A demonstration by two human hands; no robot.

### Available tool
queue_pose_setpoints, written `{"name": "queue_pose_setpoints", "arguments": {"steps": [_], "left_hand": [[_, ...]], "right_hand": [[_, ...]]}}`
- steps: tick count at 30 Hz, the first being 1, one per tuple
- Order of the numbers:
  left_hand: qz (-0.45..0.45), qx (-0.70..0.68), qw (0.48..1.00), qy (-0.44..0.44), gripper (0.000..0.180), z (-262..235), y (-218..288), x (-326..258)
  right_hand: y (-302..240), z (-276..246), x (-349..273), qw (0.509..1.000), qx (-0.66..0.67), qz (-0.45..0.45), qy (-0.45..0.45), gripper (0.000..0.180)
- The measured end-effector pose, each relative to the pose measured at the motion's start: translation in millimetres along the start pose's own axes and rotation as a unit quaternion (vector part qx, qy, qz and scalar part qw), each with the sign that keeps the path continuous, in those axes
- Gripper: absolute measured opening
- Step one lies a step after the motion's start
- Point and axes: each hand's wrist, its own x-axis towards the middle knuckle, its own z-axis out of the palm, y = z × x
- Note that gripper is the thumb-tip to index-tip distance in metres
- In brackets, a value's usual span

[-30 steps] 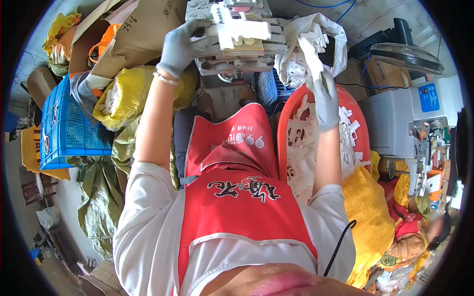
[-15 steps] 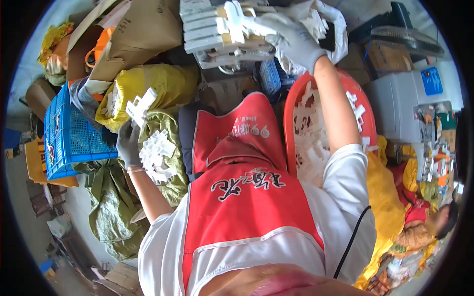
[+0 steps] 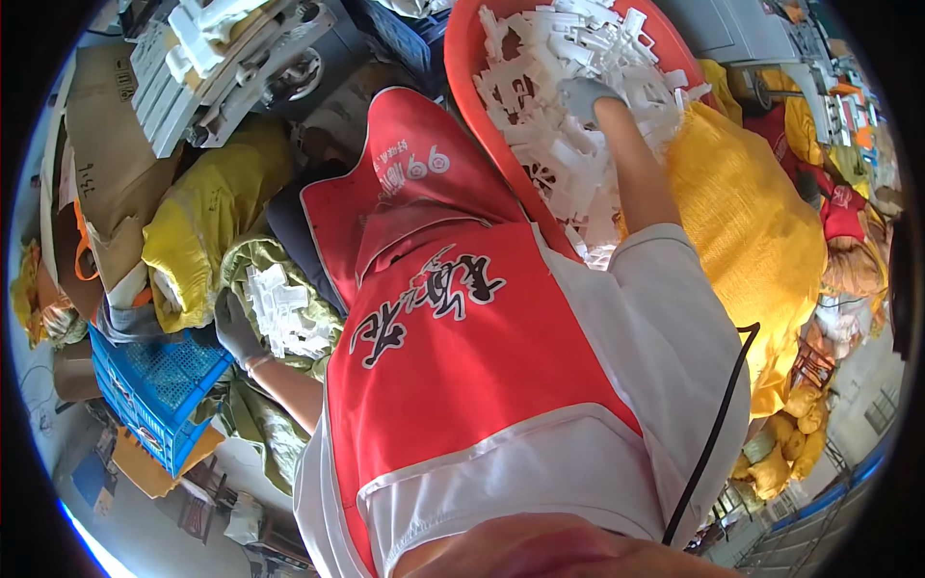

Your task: Processing small white plastic components using a machine and then placing them into a large sack.

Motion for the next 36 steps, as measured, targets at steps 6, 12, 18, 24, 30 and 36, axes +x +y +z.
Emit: {"name": "queue_pose_setpoints", "arguments": {"steps": [6,12,18,24,30,36], "left_hand": [[0.048,0.000,0.998,-0.051,0.027,28.9,71.8,9.6],[0.046,0.031,0.996,-0.067,0.026,27.5,69.0,-6.3],[0.040,0.014,0.997,-0.069,0.026,24.5,54.1,-15.3],[0.043,0.034,0.998,-0.012,0.023,14.3,66.2,-26.3],[0.119,-0.014,0.993,0.023,0.020,15.8,104.6,4.0],[0.256,-0.042,0.963,0.075,0.018,3.1,162.9,41.8]], "right_hand": [[19.4,78.1,69.7,0.974,0.035,0.096,0.203,0.041],[14.3,31.0,103.5,0.969,0.047,0.172,0.172,0.059],[94.7,102.1,202.9,0.989,0.005,0.076,0.126,0.056],[-3.6,-3.9,119.6,0.994,-0.026,0.084,0.062,0.051],[-2.5,-26.7,42.1,0.947,0.222,0.103,0.209,0.040],[6.3,36.0,24.9,0.965,0.187,0.156,0.093,0.044]]}}
